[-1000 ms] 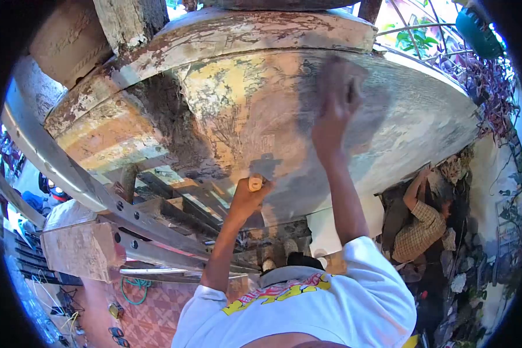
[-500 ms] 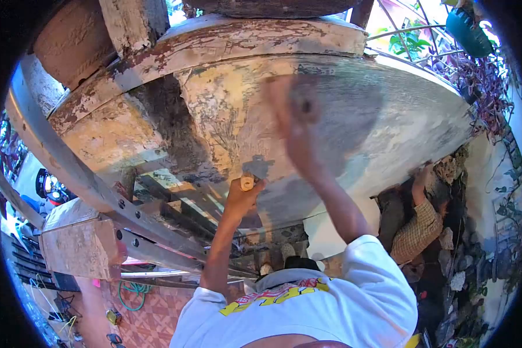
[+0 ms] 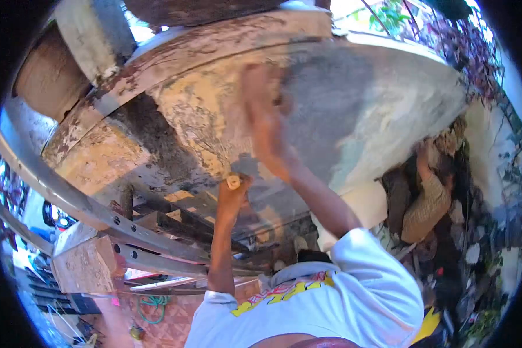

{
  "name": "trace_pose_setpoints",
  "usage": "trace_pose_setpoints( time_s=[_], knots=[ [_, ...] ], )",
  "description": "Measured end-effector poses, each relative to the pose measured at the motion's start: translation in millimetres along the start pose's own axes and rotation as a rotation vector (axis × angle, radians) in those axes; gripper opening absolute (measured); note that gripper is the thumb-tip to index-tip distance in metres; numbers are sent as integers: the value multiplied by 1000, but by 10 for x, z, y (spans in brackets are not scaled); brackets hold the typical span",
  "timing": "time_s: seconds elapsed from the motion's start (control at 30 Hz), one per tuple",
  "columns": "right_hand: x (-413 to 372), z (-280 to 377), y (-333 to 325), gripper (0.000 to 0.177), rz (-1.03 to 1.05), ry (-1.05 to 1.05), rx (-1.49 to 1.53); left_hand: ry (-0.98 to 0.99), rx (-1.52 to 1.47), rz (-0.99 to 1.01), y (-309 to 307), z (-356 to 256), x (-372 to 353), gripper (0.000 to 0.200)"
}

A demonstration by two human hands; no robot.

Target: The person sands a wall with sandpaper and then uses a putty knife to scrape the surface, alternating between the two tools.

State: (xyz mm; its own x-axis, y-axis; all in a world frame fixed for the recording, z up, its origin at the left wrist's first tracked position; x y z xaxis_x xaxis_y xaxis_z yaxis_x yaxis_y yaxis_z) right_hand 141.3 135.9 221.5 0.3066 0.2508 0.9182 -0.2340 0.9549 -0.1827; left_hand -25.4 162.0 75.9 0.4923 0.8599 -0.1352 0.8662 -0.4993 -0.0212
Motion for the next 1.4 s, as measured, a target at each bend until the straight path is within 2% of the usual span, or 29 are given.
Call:
trace_pose_setpoints(
  time_s=[0.07, 0.1, 0.13, 0.2, 0.23, 0.33, 0.37, 0.47, 0.5, 0.6, 0.67, 0.7, 0.8, 0.87, 0.93, 1.03, 1.07, 1.1, 1.23, 1.3, 1.33, 1.4],
  knots=[
    [12, 141, 13, 65, 253, -358, -175, 9, -5, 36, 17, -40, 35, 15],
    [25, -178, -26, 67, 381, -351, -235, 1, -42, 23, 9, -35, -1, 15],
    [124, -232, -110, 67, 375, -342, -221, -1, -80, 2, -18, -43, -27, 16],
    [378, -309, -329, 70, 222, -179, -327, 12, -82, -64, -59, -118, -87, 16],
    [318, -244, -72, 73, 144, -237, -604, 28, -96, -114, -92, -167, -101, 16],
    [145, 97, -31, 66, 222, -221, -484, 54, -52, -96, -110, -238, -144, 15],
    [151, 37, -70, 63, 196, -351, -481, 51, -46, -97, -81, -259, -128, 15],
    [391, -428, -490, 61, 155, -342, -398, 79, -106, -65, -75, -341, -147, 17],
    [487, -319, -417, 61, 133, -373, -400, 81, -62, -70, -69, -378, -118, 18],
    [151, 117, -90, 60, 220, -205, -937, 64, 7, -22, 107, -429, -106, 19],
    [-176, 326, 94, 66, 303, -252, -360, 62, 81, 21, 158, -531, -147, 20],
    [-142, 272, 33, 66, 297, -237, -356, 56, 136, 11, 168, -563, -182, 19],
    [5, 28, -229, 71, 410, -396, -313, 65, 208, -38, 178, -627, -285, 18],
    [65, -198, -370, 72, 412, -315, -245, 63, 226, -88, 81, -642, -341, 18],
    [106, -208, -427, 70, 375, -264, -307, 282, 415, 118, 122, -765, -415, 21],
    [5, -207, -282, 67, 465, -219, -316, 199, 418, 142, 111, -1030, -629, 22],
    [-4, -198, -232, 65, 407, -167, -196, 203, 462, 185, 121, -1084, -674, 22],
    [15, -206, -202, 64, 338, -110, -90, 367, 524, 209, 132, -1167, -687, 23],
    [124, -277, -235, 56, 308, -152, -125, 555, 692, 196, 186, -1589, -820, 19],
    [233, -358, -395, 62, 75, -191, -178, 560, 697, 211, 274, -1672, -852, 18],
    [245, -365, -381, 62, 64, -167, -206, 540, 688, 197, 300, -1678, -879, 17],
    [232, -429, -177, 65, 181, 217, 76, 549, 680, 248, 405, -1667, -947, 16]
  ],
)
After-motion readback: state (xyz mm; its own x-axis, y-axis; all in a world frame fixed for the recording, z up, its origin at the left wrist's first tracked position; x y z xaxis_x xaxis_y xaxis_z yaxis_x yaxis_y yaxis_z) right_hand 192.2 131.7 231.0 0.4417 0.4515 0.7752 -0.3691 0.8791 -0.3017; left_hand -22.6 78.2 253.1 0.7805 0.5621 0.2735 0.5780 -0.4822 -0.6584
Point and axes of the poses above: each hand's wrist, its own x-axis towards the middle knuckle, its own y-axis out of the palm, z = x × y, the point moved 6 cm from there along x, towards the middle knuckle, and after that the axes turned 3 degrees about x, right-handed, at the moved point
